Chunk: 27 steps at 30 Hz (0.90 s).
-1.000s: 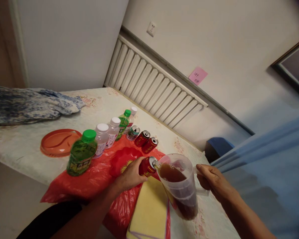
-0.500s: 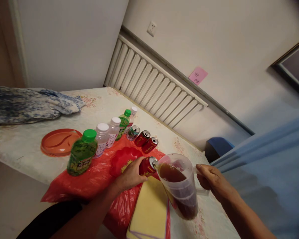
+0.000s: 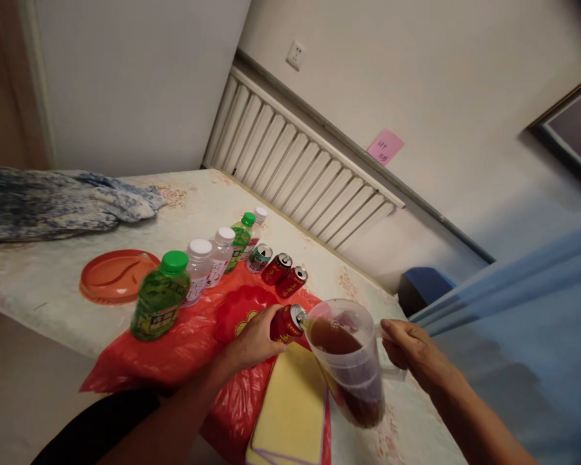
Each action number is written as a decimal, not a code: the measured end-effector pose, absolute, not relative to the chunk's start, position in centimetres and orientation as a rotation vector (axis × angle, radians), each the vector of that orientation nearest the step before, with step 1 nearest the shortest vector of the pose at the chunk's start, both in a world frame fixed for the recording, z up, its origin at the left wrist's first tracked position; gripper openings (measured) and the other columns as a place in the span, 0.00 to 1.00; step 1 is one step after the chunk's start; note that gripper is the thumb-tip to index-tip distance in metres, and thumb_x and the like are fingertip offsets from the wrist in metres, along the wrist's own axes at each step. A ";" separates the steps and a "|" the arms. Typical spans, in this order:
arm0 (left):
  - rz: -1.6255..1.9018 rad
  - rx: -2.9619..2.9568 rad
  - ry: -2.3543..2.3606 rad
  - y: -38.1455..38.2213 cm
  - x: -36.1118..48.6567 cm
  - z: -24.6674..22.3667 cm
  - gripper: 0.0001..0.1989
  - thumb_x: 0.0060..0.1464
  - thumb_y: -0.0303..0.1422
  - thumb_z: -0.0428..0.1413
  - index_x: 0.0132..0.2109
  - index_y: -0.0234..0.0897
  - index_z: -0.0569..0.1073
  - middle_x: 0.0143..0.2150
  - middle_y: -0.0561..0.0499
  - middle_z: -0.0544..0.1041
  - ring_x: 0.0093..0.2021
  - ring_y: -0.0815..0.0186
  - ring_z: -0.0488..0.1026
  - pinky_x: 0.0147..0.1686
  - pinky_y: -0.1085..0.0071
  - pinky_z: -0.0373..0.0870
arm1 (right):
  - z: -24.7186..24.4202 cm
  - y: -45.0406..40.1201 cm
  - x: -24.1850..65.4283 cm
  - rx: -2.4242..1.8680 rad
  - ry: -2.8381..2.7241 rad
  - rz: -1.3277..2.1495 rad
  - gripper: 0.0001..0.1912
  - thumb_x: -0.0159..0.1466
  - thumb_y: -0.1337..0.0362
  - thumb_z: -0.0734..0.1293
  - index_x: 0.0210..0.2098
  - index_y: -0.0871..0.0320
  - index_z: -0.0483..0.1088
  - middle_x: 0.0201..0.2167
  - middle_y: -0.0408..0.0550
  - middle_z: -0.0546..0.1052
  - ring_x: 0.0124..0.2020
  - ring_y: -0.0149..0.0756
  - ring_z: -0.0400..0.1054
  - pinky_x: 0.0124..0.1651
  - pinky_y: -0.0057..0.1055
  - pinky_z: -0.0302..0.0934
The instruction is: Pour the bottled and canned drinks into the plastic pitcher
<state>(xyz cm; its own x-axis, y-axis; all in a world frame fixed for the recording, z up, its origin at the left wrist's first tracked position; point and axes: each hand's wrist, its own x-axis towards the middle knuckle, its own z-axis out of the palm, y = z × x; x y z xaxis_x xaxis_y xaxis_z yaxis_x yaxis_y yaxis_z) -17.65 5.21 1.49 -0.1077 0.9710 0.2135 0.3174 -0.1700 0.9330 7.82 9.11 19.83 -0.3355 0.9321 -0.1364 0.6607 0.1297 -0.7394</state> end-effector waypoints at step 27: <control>1.244 1.538 1.546 5.3 -17.7 1.1 0.35 0.37 0.29 0.63 0.56 0.43 0.67 0.52 0.49 0.75 0.51 0.54 0.71 0.50 0.64 0.65 | 19.8 9.1 7.6 -1.579 -2.104 1.012 0.29 0.60 0.40 0.59 0.15 0.54 0.51 0.11 0.35 0.51 0.16 0.24 0.41 0.21 0.29 0.36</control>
